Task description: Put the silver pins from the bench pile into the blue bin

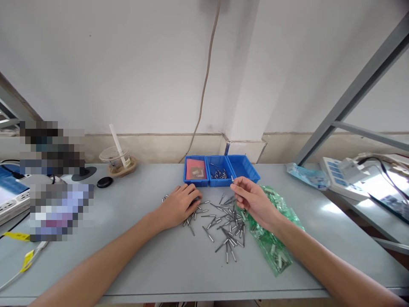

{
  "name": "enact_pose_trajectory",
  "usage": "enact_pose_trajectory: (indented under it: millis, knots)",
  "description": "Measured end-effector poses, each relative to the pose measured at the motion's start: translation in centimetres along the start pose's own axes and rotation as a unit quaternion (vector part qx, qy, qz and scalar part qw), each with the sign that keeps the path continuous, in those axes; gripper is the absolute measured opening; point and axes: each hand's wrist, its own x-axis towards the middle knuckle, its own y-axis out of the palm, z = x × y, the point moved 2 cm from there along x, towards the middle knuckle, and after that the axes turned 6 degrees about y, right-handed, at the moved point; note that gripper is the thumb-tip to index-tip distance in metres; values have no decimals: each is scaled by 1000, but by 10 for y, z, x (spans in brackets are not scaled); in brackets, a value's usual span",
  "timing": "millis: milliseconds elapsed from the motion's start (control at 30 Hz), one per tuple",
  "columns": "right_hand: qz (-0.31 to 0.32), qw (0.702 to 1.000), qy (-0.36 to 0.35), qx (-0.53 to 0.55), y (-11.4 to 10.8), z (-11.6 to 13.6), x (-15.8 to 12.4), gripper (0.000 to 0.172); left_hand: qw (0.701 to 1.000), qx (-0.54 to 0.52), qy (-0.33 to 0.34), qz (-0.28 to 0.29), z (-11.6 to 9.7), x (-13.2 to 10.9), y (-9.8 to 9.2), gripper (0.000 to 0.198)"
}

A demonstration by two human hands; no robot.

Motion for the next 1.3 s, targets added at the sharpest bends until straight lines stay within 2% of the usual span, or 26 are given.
enact_pose_trajectory:
  millis: [267,400,533,633,733,833,967,1133,1300]
  knots:
    - [36,998,-6,52,1,0,1,26,1000,-4,1,2,-1,0,-1,16]
    - [31,998,-14,58,2,2,1,24,1000,-4,4,1,0,0,-1,17]
    - [-24,996,-69,-47,0,1,0,27,1000,-5,3,0,0,0,-1,17]
    - [-81,973,-138,-167,0,0,-2,28,1000,-11,8,-4,0,-1,-1,17]
    - [-113,944,-193,-241,2,0,-5,24,1000,-15,8,-6,0,-1,-1,17]
    - [-125,922,-237,-280,5,2,-7,17,1000,-15,7,-8,0,-1,-1,18]
    - [-124,912,-244,-304,5,2,-6,12,1000,-24,11,-6,0,-1,-2,18]
    - [-111,934,-220,-257,4,1,-4,16,999,-40,10,-4,0,-1,-2,17]
    - [-34,978,-117,-167,3,1,-1,26,999,-44,12,-12,-1,0,-2,21]
